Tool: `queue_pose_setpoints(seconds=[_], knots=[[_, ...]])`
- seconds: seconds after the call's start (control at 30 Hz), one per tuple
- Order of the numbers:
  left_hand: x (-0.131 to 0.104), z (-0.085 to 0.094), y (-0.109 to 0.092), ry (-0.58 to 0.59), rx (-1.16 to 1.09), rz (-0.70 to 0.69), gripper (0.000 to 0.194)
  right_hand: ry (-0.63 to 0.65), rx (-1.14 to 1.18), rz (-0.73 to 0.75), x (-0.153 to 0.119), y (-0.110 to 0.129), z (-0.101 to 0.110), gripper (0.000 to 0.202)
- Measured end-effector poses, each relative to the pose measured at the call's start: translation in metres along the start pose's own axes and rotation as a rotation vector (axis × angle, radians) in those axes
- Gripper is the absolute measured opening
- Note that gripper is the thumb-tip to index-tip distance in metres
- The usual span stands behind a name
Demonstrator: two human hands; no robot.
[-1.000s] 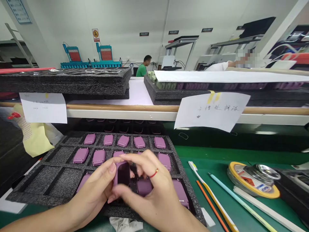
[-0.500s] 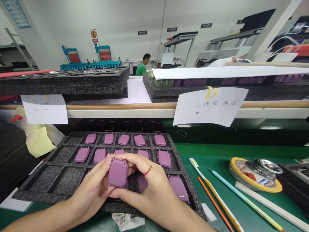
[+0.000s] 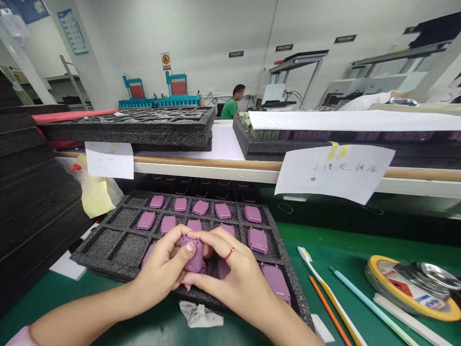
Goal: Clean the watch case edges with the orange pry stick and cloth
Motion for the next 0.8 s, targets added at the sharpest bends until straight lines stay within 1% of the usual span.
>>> queue_pose_setpoints(seconds=[0.1, 0.2, 0.27, 0.3, 0.33, 0.37, 0.4, 0.43, 0.53, 0.6, 0.63, 0.67, 0.7, 0.73, 0.8], knots=[[-0.001, 0.005, -0.001, -0.02, 0.028, 0.0, 0.044, 0.007, 0.007, 0.027, -0.001, 0.002, -0.001, 0.059], [-0.005, 0.01, -0.005, 0.02, 0.046, -0.007, 0.05, 0.048, -0.01, 0.021, -0.001, 0.001, -0.004, 0.057], [-0.009, 0.014, -0.009, 0.068, 0.101, 0.022, 0.052, 0.082, -0.023, 0.0, -0.002, 0.001, -0.006, 0.064], [-0.011, 0.019, -0.011, 0.077, 0.183, 0.033, 0.051, 0.098, -0.024, -0.011, -0.003, 0.0, -0.007, 0.071], [-0.013, 0.026, -0.014, 0.062, 0.303, 0.033, 0.049, 0.116, -0.025, -0.02, -0.004, 0.0, -0.008, 0.078], [-0.013, 0.035, -0.018, 0.025, 0.439, 0.023, 0.045, 0.134, -0.027, -0.028, -0.005, -0.001, -0.009, 0.082], [-0.014, 0.048, -0.022, -0.038, 0.601, -0.005, 0.042, 0.149, -0.032, -0.034, -0.006, -0.001, -0.01, 0.083], [-0.013, 0.063, -0.026, -0.113, 0.713, -0.029, 0.038, 0.16, -0.041, -0.039, -0.007, -0.002, -0.011, 0.079], [-0.007, 0.117, -0.033, -0.323, 0.895, -0.04, 0.035, 0.186, -0.075, -0.054, -0.008, -0.002, -0.011, 0.063], [-0.004, 0.15, -0.034, -0.405, 1.018, -0.005, 0.034, 0.208, -0.087, -0.069, -0.007, -0.002, -0.012, 0.058], [-0.002, 0.162, -0.034, -0.413, 1.076, 0.025, 0.033, 0.221, -0.091, -0.08, -0.006, -0.001, -0.012, 0.056], [-0.002, 0.17, -0.033, -0.414, 1.135, 0.048, 0.033, 0.232, -0.094, -0.093, -0.006, -0.001, -0.012, 0.053], [-0.002, 0.175, -0.032, -0.421, 1.196, 0.064, 0.033, 0.241, -0.097, -0.105, -0.006, -0.001, -0.012, 0.051], [-0.003, 0.177, -0.032, -0.433, 1.258, 0.075, 0.034, 0.25, -0.1, -0.119, -0.006, -0.001, -0.013, 0.049], [-0.005, 0.172, -0.033, -0.478, 1.38, 0.073, 0.037, 0.258, -0.108, -0.135, -0.007, -0.002, -0.013, 0.047]])
Point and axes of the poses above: each hand's wrist, its own x-axis towards the middle knuckle, its own z-axis out of the back of the hand, y = z × x, the point moved 2 cm from there along x, towards the middle knuckle, and after that the axes turned 2 degrees about x, right-handed, at the moved point
